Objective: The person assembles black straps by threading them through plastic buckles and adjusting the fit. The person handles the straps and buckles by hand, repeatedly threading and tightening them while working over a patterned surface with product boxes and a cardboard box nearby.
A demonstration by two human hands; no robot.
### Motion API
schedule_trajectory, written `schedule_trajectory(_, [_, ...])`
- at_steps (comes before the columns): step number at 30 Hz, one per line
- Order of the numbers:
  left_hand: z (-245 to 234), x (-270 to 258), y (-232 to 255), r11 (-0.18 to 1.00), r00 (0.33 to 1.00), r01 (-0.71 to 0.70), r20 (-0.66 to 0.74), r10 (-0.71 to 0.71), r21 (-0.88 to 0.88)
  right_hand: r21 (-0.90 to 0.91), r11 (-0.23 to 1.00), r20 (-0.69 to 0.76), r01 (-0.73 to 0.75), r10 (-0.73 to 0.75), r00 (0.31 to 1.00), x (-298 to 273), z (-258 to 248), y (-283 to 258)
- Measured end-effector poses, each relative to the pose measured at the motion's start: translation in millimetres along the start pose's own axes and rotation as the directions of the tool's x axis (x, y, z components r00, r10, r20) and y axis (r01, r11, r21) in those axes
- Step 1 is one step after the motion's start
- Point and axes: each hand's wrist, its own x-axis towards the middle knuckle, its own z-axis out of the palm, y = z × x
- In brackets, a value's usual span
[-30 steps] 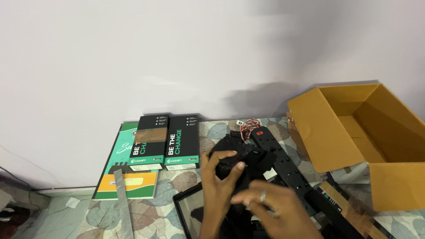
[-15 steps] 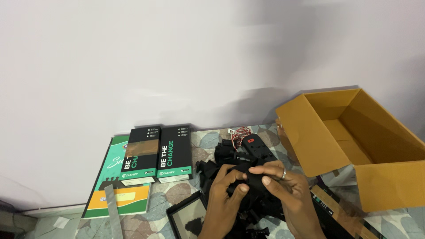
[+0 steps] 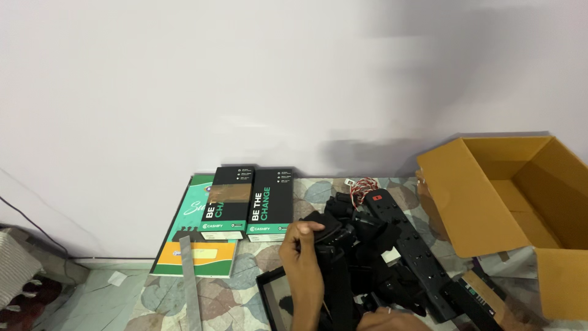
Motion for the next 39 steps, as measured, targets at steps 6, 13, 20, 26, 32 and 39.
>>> schedule_trajectory(6, [-0.3, 2.2, -8.1, 0.958, 0.987, 0.130, -0.060, -0.150, -0.257, -0.125, 0.992, -0.159, -0.024, 0.004, 0.987, 14.5, 63.9, 33.4])
schedule_trajectory(13, [11.4, -13.2, 12.2, 0.932, 0.945, -0.327, 0.037, 0.325, 0.158, -0.164, 0.801, -0.431, 0.576, -0.584, 0.688, -21.9, -47.9, -87.0])
schedule_trajectory(20, [18.5, -33.7, 32.2, 0.929, 0.951, -0.255, 0.243, 0.191, 0.270, 0.430, 0.855, -0.667, 0.289, 0.084, 0.741, -36.5, -121.4, -147.4])
schedule_trajectory(26, [18.4, -31.8, 36.6, 0.940, 0.923, -0.279, 0.326, 0.205, 0.196, 0.697, 0.600, -0.610, 0.394, 0.207, 0.765, -32.9, -130.6, -137.9])
schedule_trajectory(32, [11.2, -29.5, 52.6, 0.950, 0.871, -0.299, 0.433, 0.230, 0.096, 0.744, 0.581, -0.544, 0.330, 0.240, 0.804, -27.9, -131.0, -140.7])
schedule_trajectory(39, [6.2, -25.1, 48.7, 0.983, 0.879, -0.156, 0.442, 0.181, -0.093, 0.672, 0.692, -0.518, 0.265, 0.182, 0.836, -32.2, -136.7, -154.5])
